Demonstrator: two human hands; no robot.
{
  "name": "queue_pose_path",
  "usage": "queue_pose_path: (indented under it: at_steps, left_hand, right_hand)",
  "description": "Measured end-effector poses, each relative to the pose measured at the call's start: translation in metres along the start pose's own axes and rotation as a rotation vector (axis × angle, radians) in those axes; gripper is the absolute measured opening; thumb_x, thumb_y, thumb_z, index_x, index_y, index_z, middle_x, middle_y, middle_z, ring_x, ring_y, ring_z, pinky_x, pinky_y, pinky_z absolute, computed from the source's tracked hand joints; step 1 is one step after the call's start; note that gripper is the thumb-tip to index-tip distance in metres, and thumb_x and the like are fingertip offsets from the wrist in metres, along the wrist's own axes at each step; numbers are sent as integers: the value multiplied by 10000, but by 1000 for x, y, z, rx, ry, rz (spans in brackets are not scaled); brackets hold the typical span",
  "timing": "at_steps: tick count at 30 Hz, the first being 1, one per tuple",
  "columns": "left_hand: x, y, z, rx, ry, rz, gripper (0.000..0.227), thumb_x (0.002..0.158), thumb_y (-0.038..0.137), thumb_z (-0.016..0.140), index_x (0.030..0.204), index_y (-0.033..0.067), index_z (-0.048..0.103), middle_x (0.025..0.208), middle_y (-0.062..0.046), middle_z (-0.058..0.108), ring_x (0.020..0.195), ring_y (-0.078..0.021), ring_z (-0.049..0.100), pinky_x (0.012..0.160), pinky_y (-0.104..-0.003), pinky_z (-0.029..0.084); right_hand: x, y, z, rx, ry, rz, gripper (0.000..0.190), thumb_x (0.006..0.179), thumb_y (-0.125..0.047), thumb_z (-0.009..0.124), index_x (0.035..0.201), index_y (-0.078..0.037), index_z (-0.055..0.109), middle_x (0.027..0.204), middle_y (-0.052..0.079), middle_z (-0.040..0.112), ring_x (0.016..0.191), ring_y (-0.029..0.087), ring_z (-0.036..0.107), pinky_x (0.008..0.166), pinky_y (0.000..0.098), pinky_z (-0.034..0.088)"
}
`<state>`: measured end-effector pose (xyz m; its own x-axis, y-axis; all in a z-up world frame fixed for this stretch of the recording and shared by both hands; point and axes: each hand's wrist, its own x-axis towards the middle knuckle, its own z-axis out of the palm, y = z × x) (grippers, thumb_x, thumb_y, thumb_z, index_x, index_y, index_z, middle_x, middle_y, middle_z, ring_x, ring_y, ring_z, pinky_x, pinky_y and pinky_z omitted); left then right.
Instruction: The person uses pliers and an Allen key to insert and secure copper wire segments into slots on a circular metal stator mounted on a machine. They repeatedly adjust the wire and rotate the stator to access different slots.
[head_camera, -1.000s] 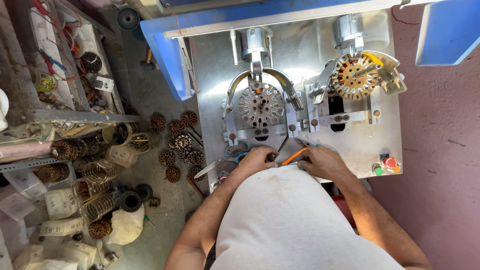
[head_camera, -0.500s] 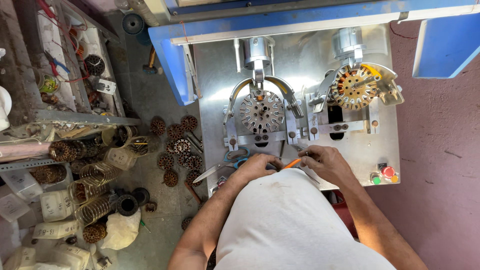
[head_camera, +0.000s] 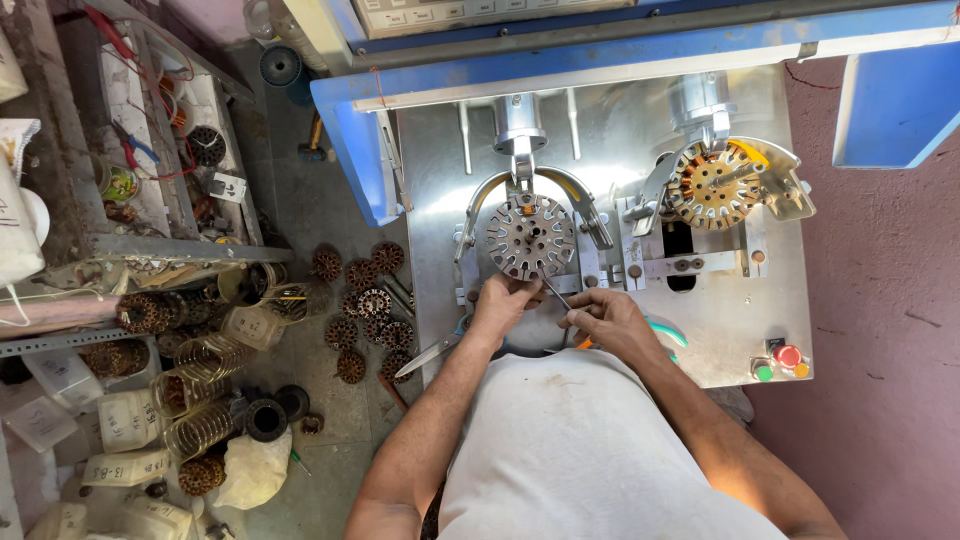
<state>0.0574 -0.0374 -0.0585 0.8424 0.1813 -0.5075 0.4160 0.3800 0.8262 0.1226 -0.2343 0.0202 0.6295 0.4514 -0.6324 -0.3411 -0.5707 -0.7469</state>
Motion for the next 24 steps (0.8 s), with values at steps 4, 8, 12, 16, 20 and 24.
queue_pose_path:
  at_steps: [4, 8, 12, 16, 20, 24]
  left_hand:
    - [4, 2, 5, -110, 154, 40, 184, 956, 82, 682, 1095, -35, 657, 1001, -130, 747, 842, -201, 766, 727, -345, 650]
    - [8, 5, 5, -49, 284, 164, 264, 880, 33, 723, 1134, 1, 659, 994, -106, 767, 852, -191, 749, 721, -338, 635]
    - [20, -1, 2, 239, 390, 367, 400, 779, 15, 799, 1154, 40, 664, 1020, -96, 780, 920, -225, 749, 782, -355, 593]
    - [35, -7, 2, 434, 465, 441, 360, 780, 51, 837, 1105, 40, 683, 1010, -132, 784, 962, -290, 765, 848, -395, 587]
    - [37, -8, 5, 473, 490, 535, 478, 624, 65, 872, 1045, 22, 649, 956, -164, 751, 929, -357, 735, 804, -429, 574]
    - [32, -5, 7, 532, 521, 509, 360, 712, 52, 832, 1026, 32, 658, 933, -161, 752, 938, -378, 737, 819, -449, 577]
  right_hand:
    - [6, -2, 3, -40, -5, 31, 362, 916, -162, 660, 1227, 23, 677, 958, 121, 827, 719, 163, 743, 670, 313, 609]
    - [11, -2, 4, -14, -9, 23, 396, 934, -184, 651, 1270, 24, 669, 967, 123, 823, 722, 166, 726, 661, 321, 607]
    - [14, -5, 6, 44, -2, 14, 419, 930, -182, 637, 1303, 7, 666, 1003, 109, 822, 745, 156, 736, 657, 309, 590]
    - [13, -11, 7, 83, 25, 12, 415, 928, -184, 643, 1301, -6, 678, 1001, 117, 825, 758, 156, 732, 665, 302, 581]
    - [13, -16, 6, 75, 30, 13, 381, 927, -175, 643, 1260, -5, 713, 976, 111, 828, 762, 162, 738, 669, 308, 578]
    - [12, -15, 5, 96, 19, -30, 368, 930, -173, 653, 1253, -12, 724, 945, 103, 824, 766, 157, 710, 673, 307, 580]
